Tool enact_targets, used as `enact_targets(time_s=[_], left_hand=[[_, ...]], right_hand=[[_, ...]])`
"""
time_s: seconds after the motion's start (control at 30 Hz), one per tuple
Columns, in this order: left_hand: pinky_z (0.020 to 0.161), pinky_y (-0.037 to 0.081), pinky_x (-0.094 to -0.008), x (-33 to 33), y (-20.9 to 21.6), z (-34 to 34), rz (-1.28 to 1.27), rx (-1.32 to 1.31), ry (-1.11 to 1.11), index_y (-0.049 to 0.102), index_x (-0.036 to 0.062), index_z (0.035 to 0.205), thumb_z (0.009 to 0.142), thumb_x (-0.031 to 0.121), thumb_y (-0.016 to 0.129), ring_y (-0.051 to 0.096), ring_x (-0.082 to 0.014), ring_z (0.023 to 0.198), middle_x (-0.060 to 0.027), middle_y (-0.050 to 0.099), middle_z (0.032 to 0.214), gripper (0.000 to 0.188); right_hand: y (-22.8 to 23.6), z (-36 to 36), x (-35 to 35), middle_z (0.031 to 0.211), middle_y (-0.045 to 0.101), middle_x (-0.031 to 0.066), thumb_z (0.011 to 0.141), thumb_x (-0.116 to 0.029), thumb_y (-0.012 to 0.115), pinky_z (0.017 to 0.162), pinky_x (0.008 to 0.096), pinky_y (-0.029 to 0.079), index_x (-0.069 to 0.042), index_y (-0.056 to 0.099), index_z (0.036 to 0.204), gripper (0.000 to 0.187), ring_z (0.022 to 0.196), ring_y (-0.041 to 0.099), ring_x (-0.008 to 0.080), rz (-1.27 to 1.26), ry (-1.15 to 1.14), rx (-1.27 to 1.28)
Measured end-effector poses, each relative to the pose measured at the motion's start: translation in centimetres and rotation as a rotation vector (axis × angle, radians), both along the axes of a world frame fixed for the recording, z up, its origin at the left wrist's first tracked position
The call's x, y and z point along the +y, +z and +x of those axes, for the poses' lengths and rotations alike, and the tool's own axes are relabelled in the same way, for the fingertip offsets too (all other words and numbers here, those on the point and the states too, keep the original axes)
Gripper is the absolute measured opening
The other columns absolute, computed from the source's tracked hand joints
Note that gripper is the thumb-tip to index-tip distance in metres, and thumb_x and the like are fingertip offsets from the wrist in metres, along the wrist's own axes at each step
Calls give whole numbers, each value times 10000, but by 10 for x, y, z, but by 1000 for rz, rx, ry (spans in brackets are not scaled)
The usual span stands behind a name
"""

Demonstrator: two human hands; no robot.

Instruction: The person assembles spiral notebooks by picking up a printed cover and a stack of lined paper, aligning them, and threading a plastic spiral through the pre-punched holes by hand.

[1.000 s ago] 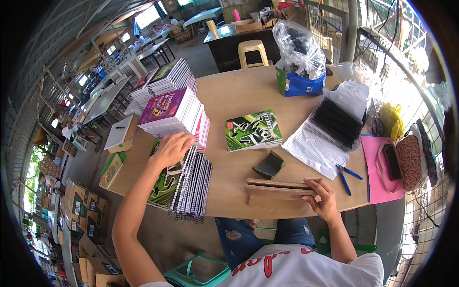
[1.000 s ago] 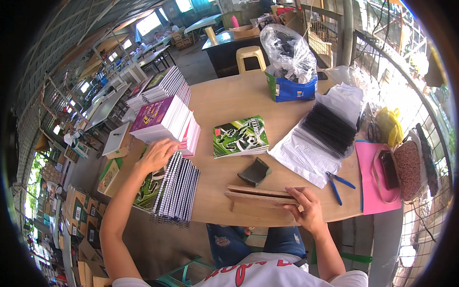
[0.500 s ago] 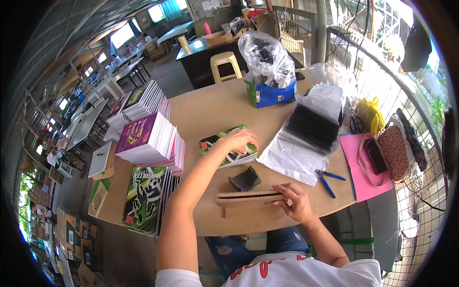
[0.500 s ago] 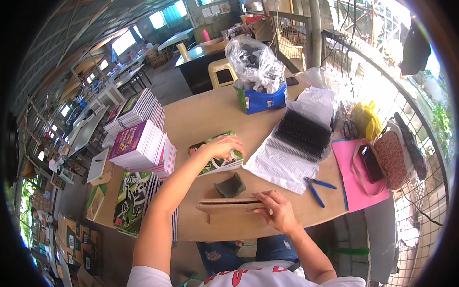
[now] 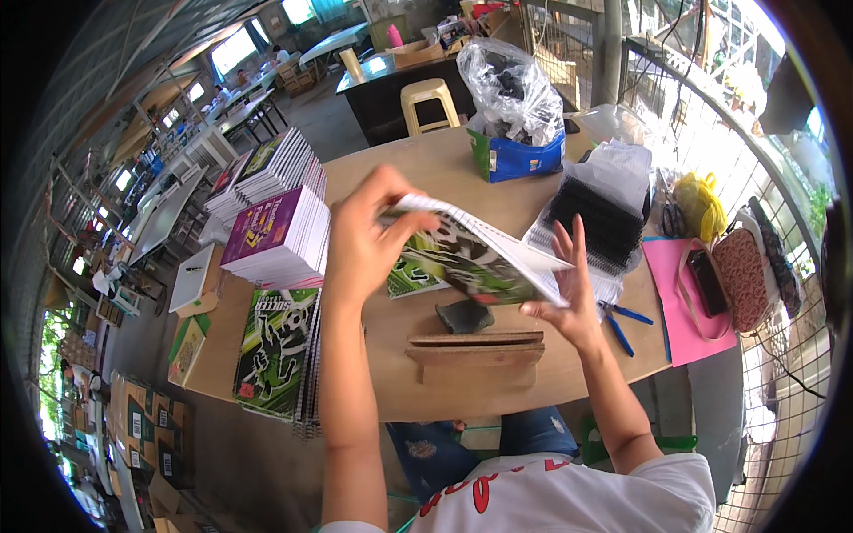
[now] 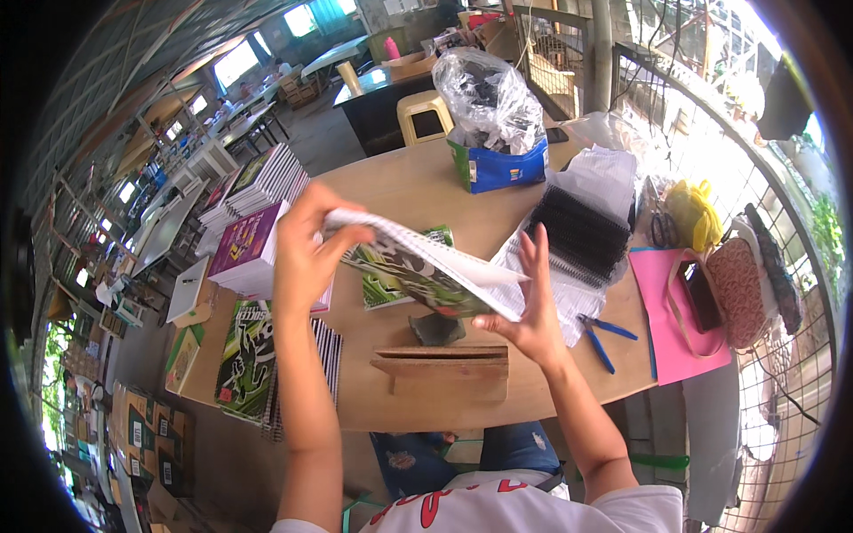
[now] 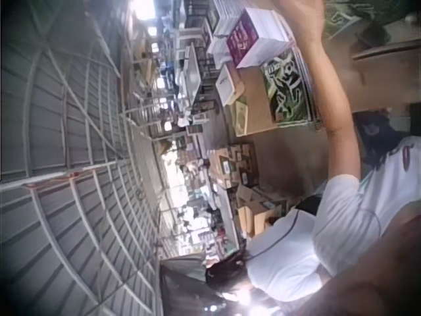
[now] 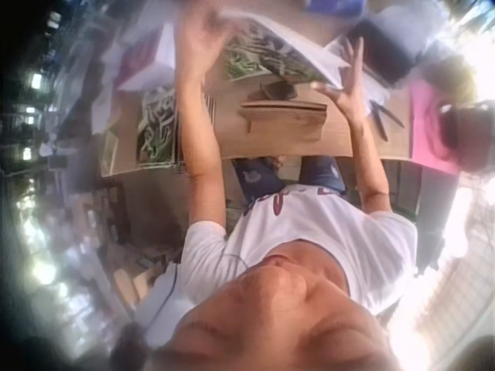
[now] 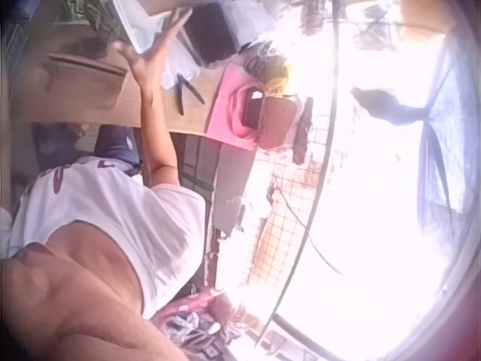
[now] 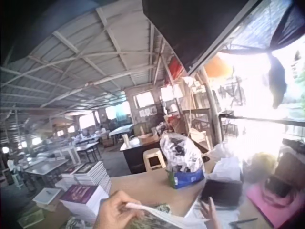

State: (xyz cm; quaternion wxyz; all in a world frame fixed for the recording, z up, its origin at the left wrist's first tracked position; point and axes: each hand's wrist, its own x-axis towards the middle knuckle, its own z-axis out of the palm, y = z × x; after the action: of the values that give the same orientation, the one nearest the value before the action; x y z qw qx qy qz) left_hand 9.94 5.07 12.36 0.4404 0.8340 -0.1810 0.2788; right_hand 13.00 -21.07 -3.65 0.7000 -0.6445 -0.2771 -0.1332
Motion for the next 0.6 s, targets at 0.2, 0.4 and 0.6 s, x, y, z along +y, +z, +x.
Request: enact_targets(time_s=[0.2,0.4,0.6], left_hand=[[950,477,-274,24,-94,-74,-626,-60,197,481,12,1340,936,12,695,590,-125,1069,-77,601,1220,457],[956,439,-281,49,-164,-105,-740,-153,268,414,-6,1382,1001,31,600,552,-120,1037,-82,590,1214,426],[945,442,-278,49,-211,-112,-701,-32,283,461,22,1231,1012,138,627,552,-142,1063,-94,577,1202,298]], right_hand=[[56,-35,35,963,758,118,869,89,634,762,313,566,4,727,1106,269,852,720,165,-152,165,104],[41,-47,70,906,728,187,776,107,630,724,380,570,-32,720,1081,347,808,725,347,-280,130,-168],[33,-58,55,879,725,171,773,82,678,705,393,565,-52,726,1066,325,778,715,328,-475,129,-70]])
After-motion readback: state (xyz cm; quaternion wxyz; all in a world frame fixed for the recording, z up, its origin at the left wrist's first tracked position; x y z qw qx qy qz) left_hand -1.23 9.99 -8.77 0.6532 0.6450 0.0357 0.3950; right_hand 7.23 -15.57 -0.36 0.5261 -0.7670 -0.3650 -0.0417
